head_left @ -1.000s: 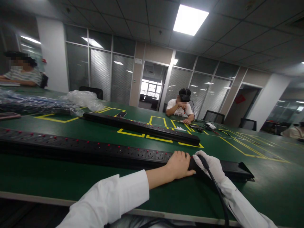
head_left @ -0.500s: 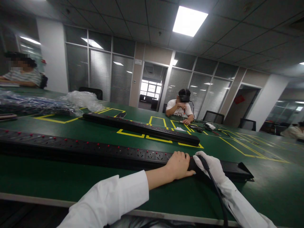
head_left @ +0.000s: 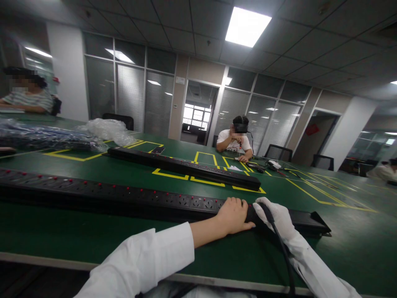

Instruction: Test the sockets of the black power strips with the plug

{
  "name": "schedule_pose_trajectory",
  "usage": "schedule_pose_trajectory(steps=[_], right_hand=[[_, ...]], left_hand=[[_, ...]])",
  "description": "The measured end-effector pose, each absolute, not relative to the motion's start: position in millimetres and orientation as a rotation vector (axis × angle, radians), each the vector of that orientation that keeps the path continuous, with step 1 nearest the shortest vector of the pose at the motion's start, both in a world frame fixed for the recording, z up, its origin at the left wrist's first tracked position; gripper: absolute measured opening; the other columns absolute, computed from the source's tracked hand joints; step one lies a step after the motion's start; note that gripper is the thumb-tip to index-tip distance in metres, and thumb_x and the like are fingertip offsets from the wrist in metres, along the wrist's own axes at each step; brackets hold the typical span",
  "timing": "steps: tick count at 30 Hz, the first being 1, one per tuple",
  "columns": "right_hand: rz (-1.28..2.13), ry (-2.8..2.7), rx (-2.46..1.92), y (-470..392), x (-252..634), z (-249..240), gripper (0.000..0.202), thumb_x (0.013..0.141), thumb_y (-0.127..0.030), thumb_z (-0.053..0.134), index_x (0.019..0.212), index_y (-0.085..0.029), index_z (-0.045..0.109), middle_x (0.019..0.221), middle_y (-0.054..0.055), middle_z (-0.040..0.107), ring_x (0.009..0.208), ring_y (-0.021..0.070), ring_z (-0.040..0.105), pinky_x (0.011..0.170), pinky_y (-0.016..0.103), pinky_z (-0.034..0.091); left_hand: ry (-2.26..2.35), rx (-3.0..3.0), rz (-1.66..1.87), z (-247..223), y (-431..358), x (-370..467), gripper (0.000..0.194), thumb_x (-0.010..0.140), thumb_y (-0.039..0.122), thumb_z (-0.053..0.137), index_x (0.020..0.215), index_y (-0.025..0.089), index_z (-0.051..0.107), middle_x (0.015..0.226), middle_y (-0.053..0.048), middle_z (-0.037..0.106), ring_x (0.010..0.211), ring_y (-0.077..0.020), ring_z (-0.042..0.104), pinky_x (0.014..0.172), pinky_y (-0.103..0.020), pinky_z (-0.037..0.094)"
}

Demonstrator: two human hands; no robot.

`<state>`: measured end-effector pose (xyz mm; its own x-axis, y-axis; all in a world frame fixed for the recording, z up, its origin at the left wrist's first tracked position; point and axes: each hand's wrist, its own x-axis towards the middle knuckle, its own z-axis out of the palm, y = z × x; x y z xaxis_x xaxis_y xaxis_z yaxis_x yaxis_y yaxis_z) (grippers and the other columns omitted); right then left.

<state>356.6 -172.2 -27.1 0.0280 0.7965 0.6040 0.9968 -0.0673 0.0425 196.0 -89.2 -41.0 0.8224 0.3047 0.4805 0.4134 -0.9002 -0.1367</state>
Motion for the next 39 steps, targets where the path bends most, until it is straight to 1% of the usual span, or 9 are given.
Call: schedule_pose_trajectory(steps=[6,9,12,16,19,22,28,35,39], right_hand=[[-0.621,-1.756,-1.946,-169.7,357.3,-24.8,0.026,0.081,-0.043,0.039,0.084,-0.024,0.056,0.064,0.000,0.063,0.059,0.0151,0.061,0.054,0.021,0.041],[-0.585,-1.771,-1.938,-170.3,357.5,-23.9,0.026,0.082,-0.043,0.038,0.085,-0.024,0.056,0.065,0.000,0.063,0.059,0.0156,0.061,0.055,0.021,0.041],[-0.643,-1.823,-1.887,-172.7,357.4,-24.9,0.027,0.081,-0.043,0.040,0.086,-0.022,0.056,0.068,0.003,0.064,0.062,0.0160,0.061,0.057,0.022,0.041],[-0.709,-1.850,-1.839,-174.4,356.2,-26.3,0.029,0.079,-0.044,0.042,0.085,-0.020,0.057,0.067,0.004,0.064,0.062,0.0160,0.060,0.058,0.022,0.041],[-0.558,-1.731,-1.831,-174.6,355.4,-23.1,0.030,0.079,-0.046,0.041,0.084,-0.022,0.057,0.066,0.003,0.064,0.060,0.0164,0.060,0.057,0.023,0.042],[-0.378,-1.600,-1.784,-176.2,356.1,-16.4,0.035,0.080,-0.049,0.035,0.081,-0.022,0.057,0.066,0.003,0.064,0.060,0.0169,0.059,0.056,0.024,0.044],[-0.341,-1.533,-1.738,-179.4,360.0,-7.4,0.048,0.082,-0.053,0.023,0.075,-0.020,0.057,0.069,0.006,0.063,0.066,0.0205,0.059,0.059,0.027,0.046],[-0.266,-1.584,-1.742,-188.5,365.3,-1.8,0.040,0.081,-0.051,0.030,0.081,-0.022,0.058,0.072,0.006,0.063,0.067,0.0215,0.059,0.058,0.029,0.047],[-0.256,-1.614,-1.785,-205.1,372.9,-0.7,0.037,0.079,-0.051,0.035,0.085,-0.023,0.059,0.074,0.006,0.062,0.065,0.0191,0.057,0.059,0.031,0.047]], left_hand=[[-0.555,-2.779,-0.671,-40.0,-89.6,195.7,0.061,0.075,0.062,0.034,0.102,0.009,0.047,0.089,-0.015,0.057,0.079,-0.0262,0.053,0.066,-0.035,0.037],[-0.553,-2.781,-0.658,-39.6,-89.6,195.2,0.061,0.075,0.062,0.033,0.103,0.009,0.046,0.090,-0.015,0.057,0.079,-0.0263,0.053,0.066,-0.035,0.037],[-0.550,-2.777,-0.657,-40.1,-89.3,194.9,0.062,0.075,0.062,0.033,0.104,0.009,0.046,0.091,-0.015,0.057,0.080,-0.0263,0.053,0.067,-0.035,0.037],[-0.548,-2.776,-0.655,-40.4,-89.1,194.9,0.062,0.076,0.062,0.033,0.106,0.009,0.045,0.091,-0.015,0.057,0.081,-0.0260,0.053,0.068,-0.035,0.037],[-0.556,-2.781,-0.648,-40.1,-89.5,195.2,0.062,0.075,0.062,0.033,0.105,0.009,0.045,0.090,-0.015,0.057,0.081,-0.0260,0.053,0.068,-0.035,0.037],[-0.563,-2.777,-0.647,-40.0,-90.0,195.1,0.061,0.075,0.062,0.033,0.103,0.009,0.046,0.089,-0.015,0.057,0.080,-0.0259,0.053,0.067,-0.035,0.036],[-0.556,-2.776,-0.654,-39.4,-90.4,193.4,0.061,0.075,0.062,0.033,0.103,0.009,0.046,0.089,-0.015,0.057,0.080,-0.0258,0.053,0.067,-0.035,0.036],[-0.550,-2.782,-0.658,-39.6,-89.7,194.0,0.063,0.076,0.062,0.032,0.105,0.008,0.046,0.090,-0.015,0.056,0.080,-0.0263,0.053,0.066,-0.035,0.036],[-0.562,-2.786,-0.636,-40.9,-89.1,195.2,0.062,0.076,0.062,0.032,0.106,0.008,0.046,0.090,-0.016,0.056,0.081,-0.0266,0.052,0.067,-0.035,0.036]])
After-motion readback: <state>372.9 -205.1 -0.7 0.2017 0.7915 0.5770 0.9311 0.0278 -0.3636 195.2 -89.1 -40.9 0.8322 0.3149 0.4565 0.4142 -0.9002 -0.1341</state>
